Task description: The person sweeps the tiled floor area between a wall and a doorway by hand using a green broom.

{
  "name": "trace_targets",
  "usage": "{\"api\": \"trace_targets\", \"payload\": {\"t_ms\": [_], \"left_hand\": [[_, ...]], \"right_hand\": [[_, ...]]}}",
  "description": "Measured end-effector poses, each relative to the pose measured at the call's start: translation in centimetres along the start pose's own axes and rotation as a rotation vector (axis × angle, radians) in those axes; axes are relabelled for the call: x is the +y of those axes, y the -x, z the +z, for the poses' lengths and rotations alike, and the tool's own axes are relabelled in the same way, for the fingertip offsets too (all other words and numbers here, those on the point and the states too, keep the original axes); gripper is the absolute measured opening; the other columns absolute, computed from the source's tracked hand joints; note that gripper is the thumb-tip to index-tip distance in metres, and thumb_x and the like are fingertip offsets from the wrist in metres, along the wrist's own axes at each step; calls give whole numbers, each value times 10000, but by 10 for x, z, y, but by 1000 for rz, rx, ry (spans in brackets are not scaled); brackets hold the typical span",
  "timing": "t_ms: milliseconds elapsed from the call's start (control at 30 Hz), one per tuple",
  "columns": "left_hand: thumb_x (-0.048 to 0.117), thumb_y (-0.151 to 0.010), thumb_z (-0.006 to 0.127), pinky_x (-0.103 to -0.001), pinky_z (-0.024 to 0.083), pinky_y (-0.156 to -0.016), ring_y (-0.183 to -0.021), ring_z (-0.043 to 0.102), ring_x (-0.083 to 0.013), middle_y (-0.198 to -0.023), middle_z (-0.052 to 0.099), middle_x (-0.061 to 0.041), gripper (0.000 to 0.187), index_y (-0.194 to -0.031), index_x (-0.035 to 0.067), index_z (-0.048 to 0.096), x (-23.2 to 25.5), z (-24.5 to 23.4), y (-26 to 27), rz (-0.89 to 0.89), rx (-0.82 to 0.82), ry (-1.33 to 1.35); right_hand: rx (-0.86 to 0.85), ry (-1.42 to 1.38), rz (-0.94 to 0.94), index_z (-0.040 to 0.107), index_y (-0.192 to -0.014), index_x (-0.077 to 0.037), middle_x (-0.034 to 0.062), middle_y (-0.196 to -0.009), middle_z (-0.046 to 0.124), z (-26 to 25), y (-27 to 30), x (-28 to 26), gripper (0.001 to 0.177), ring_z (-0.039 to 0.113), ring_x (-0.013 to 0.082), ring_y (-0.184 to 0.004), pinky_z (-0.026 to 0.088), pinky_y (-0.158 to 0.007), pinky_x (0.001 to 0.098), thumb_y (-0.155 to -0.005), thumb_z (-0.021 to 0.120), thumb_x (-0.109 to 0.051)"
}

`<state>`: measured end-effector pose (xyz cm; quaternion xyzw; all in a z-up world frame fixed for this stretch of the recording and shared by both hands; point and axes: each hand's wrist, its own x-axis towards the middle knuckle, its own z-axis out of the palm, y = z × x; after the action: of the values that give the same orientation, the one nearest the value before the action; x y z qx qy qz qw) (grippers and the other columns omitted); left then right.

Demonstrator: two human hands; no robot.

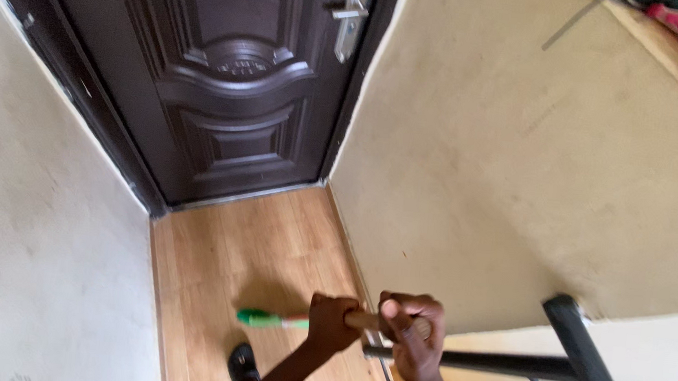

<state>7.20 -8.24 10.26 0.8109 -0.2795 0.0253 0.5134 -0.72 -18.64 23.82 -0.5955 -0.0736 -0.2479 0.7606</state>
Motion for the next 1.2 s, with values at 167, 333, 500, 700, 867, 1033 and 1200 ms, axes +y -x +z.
{"api": "trace_targets", "payload": {"t_ms": [167,333,500,700,867,1033,1200], "left_hand": [[276,-810,731,-451,382,-730,-476,600,-247,-497,635,-40,251,-608,155,643,29,49,0,-52,99,-113],[274,-868,651,-375,490,-631,-551,633,-174,-593,618,21,239,-666,167,582,10,92,2,-328,101,223],[293,-957,672,-410,366,-704,-526,562,-264,-538,594,-64,406,-649,76,522,-9,134,22,-413,89,-105],[247,-882,655,-443,355,-712,-617,634,-222,-619,676,-22,227,-694,128,608,27,150,58,-447,135,0],[298,-747,742,-469,389,-791,-692,704,-291,-709,744,-50,152,-786,152,726,93,153,102,-231,272,-69],[305,-754,754,-439,416,-816,-673,685,-303,-683,721,-57,151,-783,164,712,116,152,124,-323,101,-67],[275,-756,738,-406,432,-785,-662,671,-301,-671,701,-51,120,-776,170,684,114,145,133,-199,146,-25]], "right_hand": [[-350,75,-260,618,-1021,-65,16,-643,491,-38,13,-50,77,413,114,-569,346,-587,309,-1055,625,3],[-332,285,-130,566,-882,-50,31,-674,533,-65,45,-17,203,458,124,-610,390,-571,311,-1056,670,-49],[-243,374,109,613,-926,-28,46,-704,565,-107,82,33,154,450,91,-603,388,-556,270,-1033,680,-117],[-131,363,142,554,-1007,-33,27,-718,575,-124,112,4,188,461,62,-603,399,-537,249,-984,693,-158],[-176,273,177,573,-979,-12,20,-730,530,-130,108,-70,193,440,69,-588,387,-515,253,-960,723,-131],[-236,-84,209,596,-1051,10,14,-691,505,-139,108,-96,127,431,70,-577,360,-536,251,-1014,683,-75],[-207,-10,78,586,-1045,-20,42,-751,577,-133,126,-90,110,480,84,-596,402,-529,259,-999,686,-21]]}}
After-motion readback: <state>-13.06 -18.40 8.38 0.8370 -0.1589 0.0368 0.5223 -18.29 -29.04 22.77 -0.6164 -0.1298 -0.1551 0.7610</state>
